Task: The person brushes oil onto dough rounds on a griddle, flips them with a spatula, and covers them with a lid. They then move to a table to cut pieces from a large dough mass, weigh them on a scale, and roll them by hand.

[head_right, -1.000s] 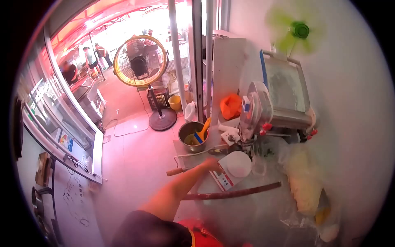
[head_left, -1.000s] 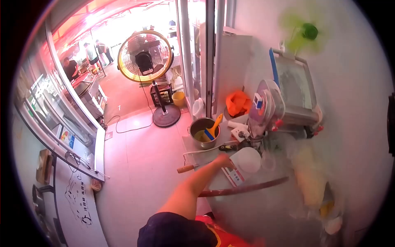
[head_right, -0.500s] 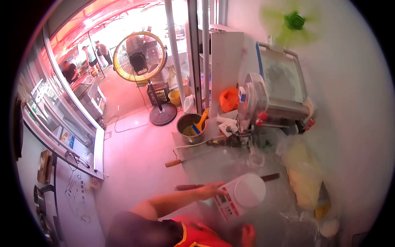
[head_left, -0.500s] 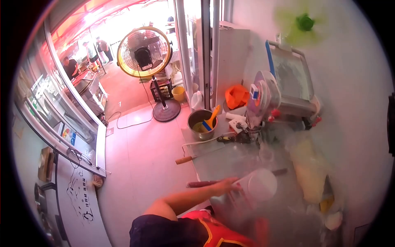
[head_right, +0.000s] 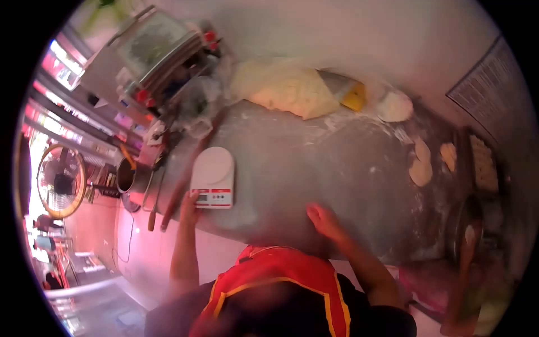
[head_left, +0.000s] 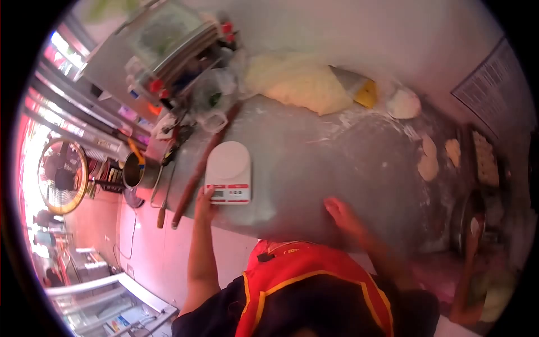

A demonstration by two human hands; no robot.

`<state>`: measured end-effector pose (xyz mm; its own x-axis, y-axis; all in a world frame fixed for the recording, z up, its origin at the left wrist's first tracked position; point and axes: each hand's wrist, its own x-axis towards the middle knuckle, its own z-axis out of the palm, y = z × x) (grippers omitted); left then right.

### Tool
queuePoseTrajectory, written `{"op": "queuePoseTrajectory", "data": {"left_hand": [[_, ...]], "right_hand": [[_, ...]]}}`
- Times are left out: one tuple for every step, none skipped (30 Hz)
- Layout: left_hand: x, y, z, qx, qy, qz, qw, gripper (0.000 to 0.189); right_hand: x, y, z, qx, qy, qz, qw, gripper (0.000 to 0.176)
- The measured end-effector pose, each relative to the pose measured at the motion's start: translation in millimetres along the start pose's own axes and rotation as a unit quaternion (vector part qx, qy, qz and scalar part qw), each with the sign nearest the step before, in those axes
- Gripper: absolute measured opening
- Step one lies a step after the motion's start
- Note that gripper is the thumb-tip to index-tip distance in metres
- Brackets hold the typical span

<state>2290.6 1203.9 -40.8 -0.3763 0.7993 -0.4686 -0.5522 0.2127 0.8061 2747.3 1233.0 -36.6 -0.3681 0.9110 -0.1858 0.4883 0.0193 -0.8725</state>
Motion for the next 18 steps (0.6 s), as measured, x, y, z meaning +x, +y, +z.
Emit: {"op": "queuePoseTrajectory", "data": {"left_hand": [[-4,5,10,0.013,0.017,0.006,1.0,0.014],[-6,6,9,0.026,0.008,-0.003,1.0,0.013],[-7,2,9,0.039,0.002,-0.012,0.999,0.013],[-10,-9,12,0.039,-0.007,-0.019,0.999,0.014],[-12,-23,17,0.04,-0.014,-0.025,0.999,0.015],[-13,-34,24,0.04,-0.02,-0.031,0.999,0.016],[-14,-38,34,0.068,-0.013,-0.058,0.996,0.017],[-16,-39,45,0.095,-0.005,-0.083,0.992,0.019],[-20,-36,59,0.119,0.005,-0.109,0.987,0.02],[-27,-33,82,0.157,0.048,-0.09,0.982,0.02],[-29,-27,87,0.205,0.042,-0.085,0.974,0.02],[-32,-23,89,0.252,0.039,-0.083,0.963,0.019],[-34,-21,89,0.298,0.039,-0.082,0.95,0.019],[-33,-29,85,0.301,0.02,-0.051,0.952,0.02],[-29,-40,75,0.304,0.007,-0.022,0.952,0.021],[-31,-44,65,0.308,-0.001,0.003,0.951,0.022],[-37,-41,68,0.32,0.022,-0.003,0.947,0.025],[-35,-40,74,0.333,0.045,-0.008,0.942,0.028]], "right_hand": [[8,2,-11,-0.003,0.015,-0.017,1.0,0.027],[15,7,-24,-0.009,0.051,-0.02,0.998,0.029],[27,9,-39,-0.014,0.084,-0.025,0.996,0.031],[39,11,-58,-0.04,0.111,0.007,0.993,0.03],[54,6,-79,-0.064,0.137,0.037,0.988,0.03],[73,9,-97,-0.037,0.169,0.063,0.983,0.03],[93,14,-115,-0.01,0.2,0.088,0.976,0.029],[123,49,-132,0.039,0.221,0.094,0.97,0.03],[156,80,-147,0.086,0.24,0.1,0.962,0.032],[182,79,-161,0.176,0.286,0.115,0.935,0.025],[210,76,-174,0.265,0.325,0.131,0.898,0.019],[250,111,-192,0.069,0.284,0.126,0.948,0.014],[278,140,-213,0.087,0.28,0.128,0.947,0.009],[306,168,-234,0.105,0.276,0.13,0.947,0.005],[329,181,-242,0.333,0.3,0.154,0.88,0.003],[357,189,-248,0.328,0.32,0.206,0.865,0.003],[379,189,-242,0.318,0.338,0.258,0.847,0.003],[377,166,-237,0.37,0.318,0.231,0.842,0.01]]}}
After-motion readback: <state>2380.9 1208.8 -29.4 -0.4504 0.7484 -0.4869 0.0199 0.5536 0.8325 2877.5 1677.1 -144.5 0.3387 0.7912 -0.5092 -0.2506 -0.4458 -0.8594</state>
